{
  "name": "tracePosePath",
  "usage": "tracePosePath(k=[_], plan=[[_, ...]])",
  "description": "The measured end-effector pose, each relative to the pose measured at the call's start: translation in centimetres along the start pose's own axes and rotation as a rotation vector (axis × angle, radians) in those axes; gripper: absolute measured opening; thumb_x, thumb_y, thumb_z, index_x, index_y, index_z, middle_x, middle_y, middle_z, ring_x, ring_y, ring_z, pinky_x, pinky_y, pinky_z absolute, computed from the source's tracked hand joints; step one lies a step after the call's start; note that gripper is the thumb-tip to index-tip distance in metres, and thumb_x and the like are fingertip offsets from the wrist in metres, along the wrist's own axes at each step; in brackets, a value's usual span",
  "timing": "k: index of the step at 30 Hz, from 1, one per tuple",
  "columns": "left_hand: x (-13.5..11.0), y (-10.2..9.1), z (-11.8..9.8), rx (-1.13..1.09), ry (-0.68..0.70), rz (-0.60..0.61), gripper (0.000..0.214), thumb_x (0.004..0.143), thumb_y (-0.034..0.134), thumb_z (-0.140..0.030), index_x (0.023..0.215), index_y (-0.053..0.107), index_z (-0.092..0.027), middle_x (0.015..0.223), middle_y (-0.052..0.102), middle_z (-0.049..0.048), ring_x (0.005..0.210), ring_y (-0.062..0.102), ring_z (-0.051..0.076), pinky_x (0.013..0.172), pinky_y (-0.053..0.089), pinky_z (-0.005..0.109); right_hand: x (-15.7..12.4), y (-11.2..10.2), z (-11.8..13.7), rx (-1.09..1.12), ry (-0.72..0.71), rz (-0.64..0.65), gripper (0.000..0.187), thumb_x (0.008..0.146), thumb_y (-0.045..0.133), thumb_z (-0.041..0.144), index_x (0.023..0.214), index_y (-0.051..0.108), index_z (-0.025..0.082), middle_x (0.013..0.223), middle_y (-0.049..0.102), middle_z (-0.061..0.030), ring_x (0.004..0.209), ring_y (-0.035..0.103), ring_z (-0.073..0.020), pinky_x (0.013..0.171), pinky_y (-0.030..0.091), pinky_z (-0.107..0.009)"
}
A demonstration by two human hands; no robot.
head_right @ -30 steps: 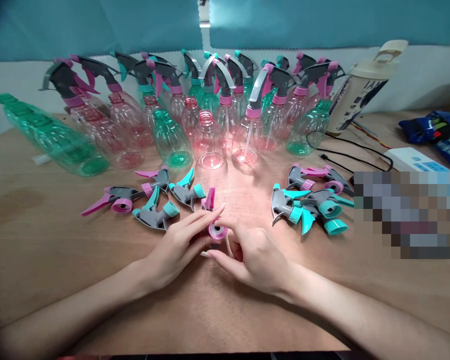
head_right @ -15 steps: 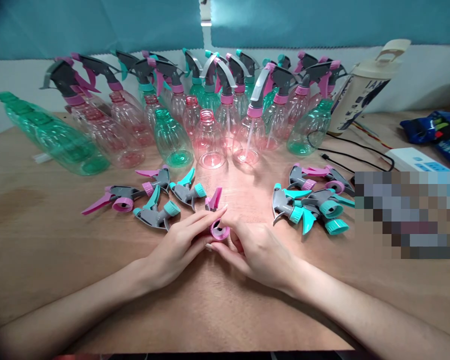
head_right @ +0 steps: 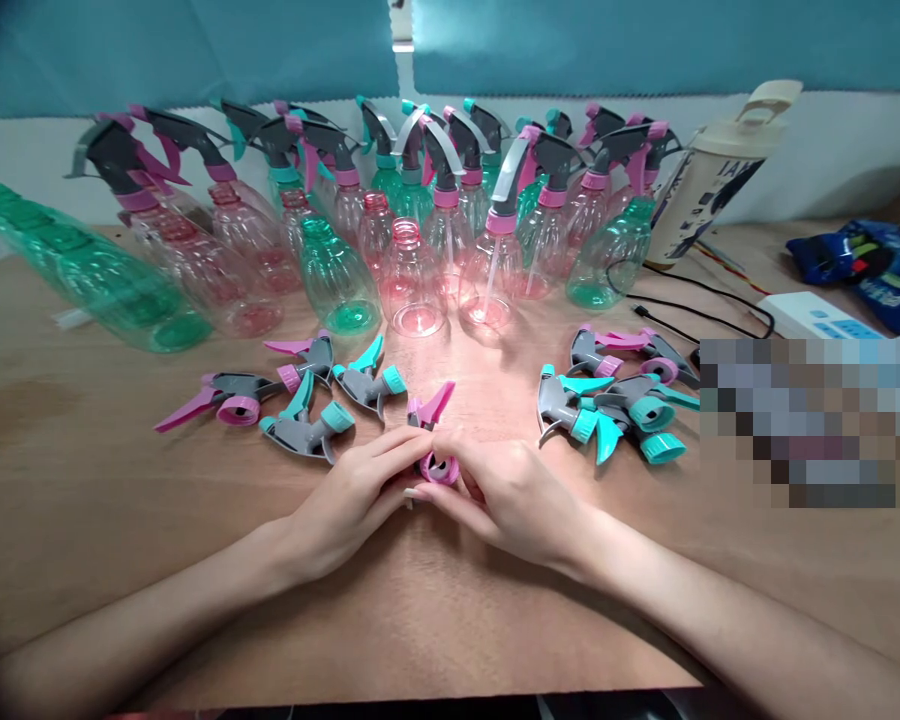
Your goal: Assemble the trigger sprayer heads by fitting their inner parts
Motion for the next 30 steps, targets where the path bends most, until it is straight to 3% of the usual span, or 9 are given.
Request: tracePosePath(k=[9,15,21,30], plan=[[0.1,0.3,0.0,0.017,0.004,0.025,0.017,0.095,0.045,-0.026,0.103,0.056,-0.016,0.108,0.062,0.008,0.097,0.059,0.02,0.084,0.047,0.029,0.2,-0.1,0.3,-0.047,0.013,-0.014,0.013,0.091,0.053,0.03,0.092,0.053,0.017,0.063,0.058,0.0035,0.045,0.047,-0.0073,0.044,0.036,-0.019],[0.1,0.5,-0.3,0.013,-0.002,0.046,0.017,0.094,0.046,-0.023,0.104,0.058,-0.016,0.107,0.062,0.0067,0.098,0.059,0.02,0.084,0.046,0.029,0.2,-0.4,0.6,-0.003,0.0,-0.06,0.009,0.09,0.055,0.026,0.087,0.053,0.017,0.059,0.055,0.0054,0.044,0.045,-0.0062,0.044,0.035,-0.018],[0.1,0.4,-0.3,-0.026,0.015,0.012,0.022,0.094,0.046,-0.024,0.113,0.057,-0.02,0.111,0.061,0.0064,0.102,0.058,0.019,0.088,0.046,0.03,0.1,-0.3,0.4,0.024,-0.001,-0.057,0.019,0.09,0.055,0.026,0.073,0.049,0.018,0.058,0.053,0.0051,0.046,0.045,-0.0063,0.045,0.035,-0.018],[0.0,0.1,0.0,0.003,0.019,-0.058,0.024,0.094,0.047,-0.025,0.116,0.055,-0.019,0.112,0.061,0.0064,0.102,0.059,0.019,0.088,0.047,0.031,-0.2,-0.3,-1.6,0.239,0.288,-0.051,0.035,0.09,0.052,0.036,0.062,0.04,0.02,0.051,0.044,0.0062,0.043,0.036,-0.0056,0.041,0.029,-0.018]])
Point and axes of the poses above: each hand's wrist, its own x-axis towards the middle knuckle, its own y-axis out of the palm, z = x × y, the point moved 7 cm from there along x, towards the middle knuckle
